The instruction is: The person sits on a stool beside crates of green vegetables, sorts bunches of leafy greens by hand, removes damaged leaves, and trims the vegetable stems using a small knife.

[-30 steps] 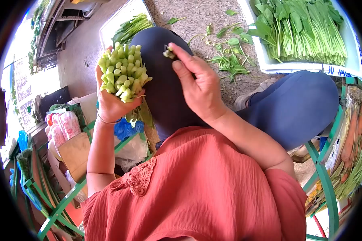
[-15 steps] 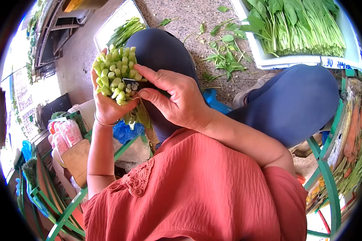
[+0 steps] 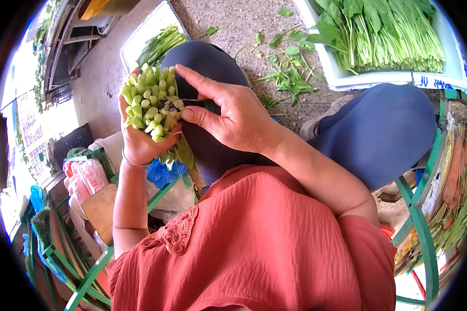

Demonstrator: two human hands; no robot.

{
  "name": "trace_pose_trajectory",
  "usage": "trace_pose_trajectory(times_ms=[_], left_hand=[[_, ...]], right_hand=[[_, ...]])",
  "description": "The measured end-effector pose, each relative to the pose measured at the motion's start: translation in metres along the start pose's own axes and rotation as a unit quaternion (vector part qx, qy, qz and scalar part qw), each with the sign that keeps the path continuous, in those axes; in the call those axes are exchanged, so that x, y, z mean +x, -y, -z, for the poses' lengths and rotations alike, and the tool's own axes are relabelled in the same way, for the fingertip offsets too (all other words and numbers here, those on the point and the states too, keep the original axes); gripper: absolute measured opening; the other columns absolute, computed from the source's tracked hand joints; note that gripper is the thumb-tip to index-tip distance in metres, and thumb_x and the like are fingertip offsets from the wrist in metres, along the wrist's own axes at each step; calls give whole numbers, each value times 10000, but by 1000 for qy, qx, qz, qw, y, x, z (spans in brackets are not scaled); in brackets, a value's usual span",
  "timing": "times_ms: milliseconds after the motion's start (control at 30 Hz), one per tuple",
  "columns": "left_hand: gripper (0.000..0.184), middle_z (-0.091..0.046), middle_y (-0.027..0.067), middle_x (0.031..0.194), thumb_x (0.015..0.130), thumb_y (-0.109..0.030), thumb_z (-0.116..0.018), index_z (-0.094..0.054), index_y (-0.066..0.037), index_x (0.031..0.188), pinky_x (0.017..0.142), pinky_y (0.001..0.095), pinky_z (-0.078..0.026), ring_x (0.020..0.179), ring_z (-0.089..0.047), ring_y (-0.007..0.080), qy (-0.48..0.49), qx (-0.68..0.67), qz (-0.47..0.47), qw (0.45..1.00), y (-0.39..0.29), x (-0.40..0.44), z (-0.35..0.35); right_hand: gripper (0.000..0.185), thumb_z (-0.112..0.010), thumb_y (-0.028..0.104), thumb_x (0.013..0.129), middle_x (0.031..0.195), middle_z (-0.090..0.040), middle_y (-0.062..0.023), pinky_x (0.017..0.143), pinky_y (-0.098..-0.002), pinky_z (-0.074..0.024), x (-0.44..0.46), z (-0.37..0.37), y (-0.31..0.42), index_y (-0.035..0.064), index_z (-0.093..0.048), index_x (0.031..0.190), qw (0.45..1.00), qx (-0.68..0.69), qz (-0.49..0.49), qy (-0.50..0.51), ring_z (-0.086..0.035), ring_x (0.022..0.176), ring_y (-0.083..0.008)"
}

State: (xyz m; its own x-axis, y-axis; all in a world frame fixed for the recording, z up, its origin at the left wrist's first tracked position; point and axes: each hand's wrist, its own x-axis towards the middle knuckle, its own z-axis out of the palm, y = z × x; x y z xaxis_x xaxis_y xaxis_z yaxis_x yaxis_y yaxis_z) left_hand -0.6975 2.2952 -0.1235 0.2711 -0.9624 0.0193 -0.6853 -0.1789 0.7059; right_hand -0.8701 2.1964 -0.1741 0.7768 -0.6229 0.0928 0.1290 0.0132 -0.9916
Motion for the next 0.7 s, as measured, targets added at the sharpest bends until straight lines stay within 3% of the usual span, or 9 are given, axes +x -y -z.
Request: trace_pose_trajectory(times_ms=[33, 100, 133, 200, 233, 300, 433, 600, 700], left_hand=[[1020, -506, 142, 1185, 528, -80, -780, -178, 3, 1348, 971, 357, -370, 1112, -500, 251, 1, -1, -1, 1000, 0, 1, 0], [1014, -491, 144, 1205, 530, -82, -773, -178, 5, 1346, 972, 350, -371, 1114, -501, 251, 3, -14, -5, 1000, 1, 2, -1], [1014, -491, 144, 1205, 530, -82, -773, -178, 5, 1346, 972, 350, -371, 1114, -501, 251, 2, -14, -6, 1000, 0, 4, 0], [1004, -474, 144, 1224, 535, -82, -766, -178, 6, 1345, 975, 341, -372, 1113, -503, 245, 21, 14, 13, 1000, -1, 7, 1], [1004, -474, 144, 1224, 535, -82, -766, -178, 6, 1345, 975, 341, -372, 1113, -503, 245, 20, 14, 13, 1000, 0, 8, 1], [997, -467, 139, 1223, 540, -82, -761, -178, 7, 1343, 975, 333, -375, 1104, -508, 240, 20, 24, 1, 1000, -1, 10, 1], [987, -470, 139, 1211, 542, -70, -757, -183, 7, 1341, 964, 333, -386, 1096, -510, 238, 50, 68, 1, 996, -4, 13, 2], [938, -508, 140, 1165, 580, -51, -753, -197, 6, 1332, 942, 335, -405, 1072, -525, 223, 24, -50, 25, 998, -8, 15, -3], [931, -545, 133, 1118, 595, -57, -760, -196, 4, 1334, 935, 339, -411, 1047, -544, 223, 24, -10, 9, 1000, -16, 17, -3]], right_hand=[[543, -641, 251, 824, 1167, -565, -172, 764, -292, -487, 1, 0, -2, 76, -444, 1298, 1000, -2, -7, 5, -626, 885, -274], [496, -636, 237, 824, 1028, -622, -161, 691, -304, -492, 4, -9, -13, 68, -483, 1265, 993, -22, 88, -71, -623, 781, -279], [496, -636, 237, 824, 1028, -622, -161, 691, -304, -492, 6, -11, -15, 68, -483, 1265, 993, -22, 89, -71, -623, 781, -279], [429, -627, 214, 827, 790, -614, -110, 596, -304, -466, 8, -14, -17, 67, -533, 1219, 986, -54, 110, -109, -577, 650, -248], [429, -627, 214, 827, 790, -614, -110, 596, -304, -466, 9, -15, -16, 67, -533, 1219, 986, -54, 111, -109, -577, 650, -248], [376, -616, 199, 833, 650, -516, -71, 536, -309, -426, 9, -15, -14, 86, -566, 1188, 985, -79, 95, -125, -513, 567, -215], [346, -614, 195, 833, 631, -497, -58, 524, -299, -414, 9, -13, -15, 106, -588, 1167, 985, -81, 83, -127, -499, 558, -199], [293, -597, 163, 849, 641, -508, -66, 541, -282, -420, 13, -15, -29, 118, -611, 1139, 985, 12, 83, -152, -509, 574, -167], [277, -590, 150, 856, 670, -541, -74, 569, -268, -433, 11, -11, -26, 124, -617, 1130, 983, 27, 95, -158, -528, 596, -168]])
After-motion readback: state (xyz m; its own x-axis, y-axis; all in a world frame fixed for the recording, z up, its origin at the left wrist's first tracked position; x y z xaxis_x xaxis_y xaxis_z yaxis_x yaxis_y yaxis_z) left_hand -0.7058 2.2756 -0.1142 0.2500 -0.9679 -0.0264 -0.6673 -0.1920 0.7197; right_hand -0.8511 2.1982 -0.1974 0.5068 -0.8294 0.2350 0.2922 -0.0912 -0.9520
